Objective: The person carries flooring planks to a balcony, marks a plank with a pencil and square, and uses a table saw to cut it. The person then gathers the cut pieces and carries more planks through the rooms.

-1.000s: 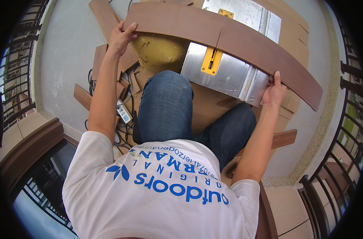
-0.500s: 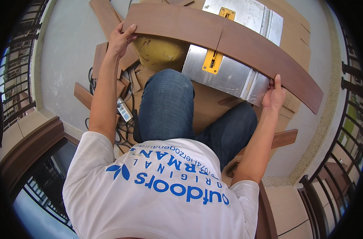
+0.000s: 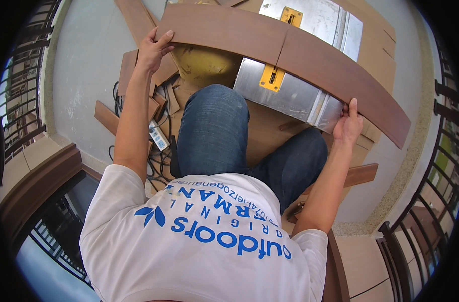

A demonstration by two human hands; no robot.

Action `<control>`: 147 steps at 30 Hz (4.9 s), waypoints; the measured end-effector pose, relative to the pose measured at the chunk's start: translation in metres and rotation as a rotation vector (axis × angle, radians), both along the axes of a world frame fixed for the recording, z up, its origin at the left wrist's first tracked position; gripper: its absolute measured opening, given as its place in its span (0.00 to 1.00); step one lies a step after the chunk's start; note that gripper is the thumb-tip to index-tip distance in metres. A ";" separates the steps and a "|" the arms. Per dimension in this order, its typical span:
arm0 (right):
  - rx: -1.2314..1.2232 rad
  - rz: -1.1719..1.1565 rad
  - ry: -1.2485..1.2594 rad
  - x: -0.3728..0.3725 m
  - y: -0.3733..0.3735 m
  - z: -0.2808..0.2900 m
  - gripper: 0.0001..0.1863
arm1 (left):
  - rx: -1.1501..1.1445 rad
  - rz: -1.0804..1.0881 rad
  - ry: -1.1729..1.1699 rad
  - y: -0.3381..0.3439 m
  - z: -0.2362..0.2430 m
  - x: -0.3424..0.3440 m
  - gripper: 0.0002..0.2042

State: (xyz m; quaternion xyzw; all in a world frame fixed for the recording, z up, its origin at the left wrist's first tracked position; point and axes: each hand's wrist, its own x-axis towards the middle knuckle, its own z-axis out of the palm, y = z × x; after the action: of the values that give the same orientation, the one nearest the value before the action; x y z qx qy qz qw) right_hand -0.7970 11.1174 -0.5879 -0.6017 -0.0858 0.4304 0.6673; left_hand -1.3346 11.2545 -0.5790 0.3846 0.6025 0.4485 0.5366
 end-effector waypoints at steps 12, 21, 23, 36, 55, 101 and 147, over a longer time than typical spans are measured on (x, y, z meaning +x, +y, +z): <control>-0.010 0.011 0.019 0.010 -0.007 -0.010 0.07 | 0.014 0.019 -0.022 -0.003 -0.003 -0.002 0.30; 0.008 0.012 0.005 0.005 -0.011 -0.006 0.07 | 0.001 0.012 -0.015 -0.005 -0.001 -0.003 0.29; 0.016 0.015 0.008 0.007 -0.011 -0.007 0.07 | 0.009 0.014 -0.020 -0.006 -0.001 -0.002 0.29; 0.014 0.009 -0.003 0.006 -0.013 -0.008 0.07 | 0.004 0.001 -0.020 -0.008 -0.001 -0.002 0.25; 0.015 0.002 0.013 0.008 -0.015 -0.009 0.07 | -0.005 0.005 -0.021 -0.011 0.002 -0.002 0.26; 0.019 0.004 -0.010 0.000 -0.022 -0.008 0.07 | 0.003 0.029 -0.051 -0.012 -0.003 -0.003 0.26; -1.165 0.301 -0.651 0.204 -0.204 -0.115 0.32 | 0.434 0.785 -0.638 -0.140 0.023 -0.235 0.12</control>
State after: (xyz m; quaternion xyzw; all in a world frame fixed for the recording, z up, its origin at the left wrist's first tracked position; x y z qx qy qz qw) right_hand -0.5934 10.9131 -0.7030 -0.9429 -0.1193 0.2916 0.1079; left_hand -1.5693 11.1146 -0.5556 0.0780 0.4017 0.8232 0.3935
